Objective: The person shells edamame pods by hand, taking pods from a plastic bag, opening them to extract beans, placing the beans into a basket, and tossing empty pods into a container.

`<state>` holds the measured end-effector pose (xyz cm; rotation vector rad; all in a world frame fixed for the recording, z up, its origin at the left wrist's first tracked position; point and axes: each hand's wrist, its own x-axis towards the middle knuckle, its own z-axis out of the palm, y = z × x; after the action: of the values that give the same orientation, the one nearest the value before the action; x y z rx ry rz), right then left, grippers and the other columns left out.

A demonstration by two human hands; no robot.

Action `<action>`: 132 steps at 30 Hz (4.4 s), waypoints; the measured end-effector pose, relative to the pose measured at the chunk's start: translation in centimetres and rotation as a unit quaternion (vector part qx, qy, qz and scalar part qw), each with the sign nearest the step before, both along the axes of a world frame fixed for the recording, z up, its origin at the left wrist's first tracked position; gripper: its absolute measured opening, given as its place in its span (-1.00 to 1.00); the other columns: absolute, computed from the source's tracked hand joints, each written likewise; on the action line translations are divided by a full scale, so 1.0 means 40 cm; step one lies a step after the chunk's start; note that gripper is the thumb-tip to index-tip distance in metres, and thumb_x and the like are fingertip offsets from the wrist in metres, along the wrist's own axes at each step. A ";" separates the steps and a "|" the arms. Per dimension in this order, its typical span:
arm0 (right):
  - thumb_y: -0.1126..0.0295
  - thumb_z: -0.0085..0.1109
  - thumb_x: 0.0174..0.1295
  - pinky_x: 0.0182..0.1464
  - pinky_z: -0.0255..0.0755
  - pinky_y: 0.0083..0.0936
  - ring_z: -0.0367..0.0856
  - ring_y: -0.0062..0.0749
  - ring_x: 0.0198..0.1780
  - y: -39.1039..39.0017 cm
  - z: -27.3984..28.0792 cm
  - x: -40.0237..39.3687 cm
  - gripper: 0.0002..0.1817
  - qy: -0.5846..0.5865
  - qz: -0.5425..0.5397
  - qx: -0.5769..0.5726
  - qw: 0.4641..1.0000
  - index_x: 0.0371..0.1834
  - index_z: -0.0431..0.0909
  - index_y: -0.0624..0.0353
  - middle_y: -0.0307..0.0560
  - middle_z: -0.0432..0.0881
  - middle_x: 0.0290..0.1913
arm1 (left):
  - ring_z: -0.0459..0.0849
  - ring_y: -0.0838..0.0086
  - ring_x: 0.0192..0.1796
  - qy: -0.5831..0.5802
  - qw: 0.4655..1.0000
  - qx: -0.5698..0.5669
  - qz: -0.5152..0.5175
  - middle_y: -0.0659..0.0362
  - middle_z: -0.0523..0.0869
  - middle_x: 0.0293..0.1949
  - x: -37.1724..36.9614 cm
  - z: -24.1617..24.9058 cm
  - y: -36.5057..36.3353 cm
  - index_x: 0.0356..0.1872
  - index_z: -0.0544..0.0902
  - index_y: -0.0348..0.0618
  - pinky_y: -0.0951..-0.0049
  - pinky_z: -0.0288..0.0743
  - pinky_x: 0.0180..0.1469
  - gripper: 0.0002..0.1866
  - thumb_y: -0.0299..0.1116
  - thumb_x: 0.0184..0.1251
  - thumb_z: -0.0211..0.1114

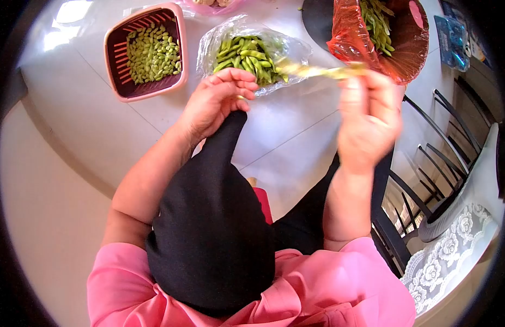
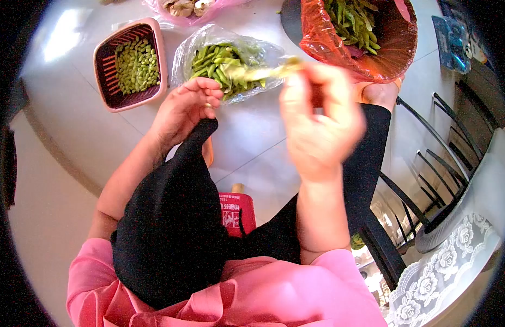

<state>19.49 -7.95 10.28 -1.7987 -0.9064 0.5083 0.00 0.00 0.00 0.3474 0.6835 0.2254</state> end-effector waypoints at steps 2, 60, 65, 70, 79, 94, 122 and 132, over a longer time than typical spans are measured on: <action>0.57 0.17 0.15 -0.50 0.37 -0.76 0.43 -0.71 -0.53 0.028 0.056 0.034 -0.87 -0.064 -0.091 0.072 0.991 -0.24 0.49 0.29 -0.16 0.56 -0.46 | 0.56 0.58 -0.36 0.090 0.995 0.018 0.028 0.23 0.59 -0.32 0.000 -0.007 0.018 -0.05 0.49 -0.24 0.60 0.46 -0.35 -0.76 -0.40 0.31 0.07; 0.27 0.14 0.09 -0.16 0.44 -0.25 0.57 -0.15 -0.23 0.121 -0.385 -0.008 -0.76 -0.179 0.172 -0.339 0.907 -0.24 0.53 0.15 -0.03 0.57 -0.29 | 0.59 0.50 -0.09 0.221 0.911 0.333 0.101 0.11 0.67 -0.17 -0.113 0.053 0.110 -0.11 0.60 -0.32 0.48 0.41 0.04 -0.66 -0.27 0.41 -0.04; 0.22 0.18 0.12 -0.44 0.36 -0.60 0.45 -0.54 -0.51 0.084 -0.329 -0.040 -0.75 0.131 0.072 -0.118 0.982 -0.33 0.51 0.20 -0.25 0.51 -0.47 | 0.55 0.64 -0.29 0.227 0.875 0.427 -0.011 0.26 0.64 -0.24 -0.011 0.037 0.048 0.01 0.56 -0.16 0.62 0.46 -0.28 -0.69 -0.47 0.21 0.23; 0.24 0.15 0.15 -0.65 0.00 -0.76 0.16 -0.78 -0.66 0.052 -0.203 -0.076 -0.84 0.642 0.018 -0.160 0.750 -0.39 0.49 0.07 -0.37 0.39 -0.55 | 0.57 0.56 -0.14 0.186 0.816 0.543 -0.064 0.17 0.57 -0.05 0.041 0.088 0.036 0.12 0.49 -0.08 0.64 0.47 -0.24 -0.50 -0.59 0.07 0.27; 0.29 0.14 0.22 -0.58 0.12 -0.77 0.24 -0.77 -0.60 0.008 -0.146 -0.097 -0.78 0.465 0.045 -0.191 0.863 -0.29 0.59 0.25 -0.35 0.46 -0.54 | 0.62 0.34 -0.30 0.235 0.784 0.572 -0.048 0.11 0.64 -0.39 0.035 0.086 0.008 -0.28 0.66 -0.21 0.42 0.48 -0.25 -0.81 -0.50 0.02 0.35; 0.45 0.17 0.19 -0.35 0.31 -0.77 0.43 -0.77 -0.39 0.002 -0.160 -0.101 -0.88 0.365 0.112 -0.251 0.889 -0.33 0.59 0.30 -0.32 0.58 -0.41 | 0.57 0.23 -0.40 0.220 0.721 0.644 -0.131 0.04 0.58 -0.43 0.029 0.079 -0.013 -0.24 0.60 -0.25 0.38 0.45 -0.35 -0.74 -0.44 -0.01 0.36; 0.50 0.17 0.14 -0.55 0.12 -0.77 0.25 -0.83 -0.54 -0.042 -0.173 -0.067 -0.93 0.541 0.095 -0.161 0.820 -0.48 0.52 0.21 -0.40 0.45 -0.55 | 0.64 0.42 -0.43 0.172 0.769 0.604 -0.118 0.10 0.61 -0.47 0.036 0.079 -0.014 -0.20 0.60 -0.32 0.48 0.49 -0.40 -0.72 -0.46 0.03 0.38; 0.46 0.16 0.20 -0.46 0.24 -0.75 0.33 -0.79 -0.48 -0.028 -0.139 -0.093 -0.88 0.327 0.116 -0.178 0.921 -0.45 0.54 0.28 -0.37 0.49 -0.52 | 0.59 0.63 -0.47 0.164 0.871 0.441 -0.142 0.22 0.52 -0.42 0.028 0.091 -0.016 -0.14 0.56 -0.39 0.63 0.48 -0.46 -0.75 -0.56 0.14 0.30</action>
<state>15.76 -9.06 4.70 -1.6564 -0.5725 1.4046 1.11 -0.65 3.64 1.3832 0.8237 0.1871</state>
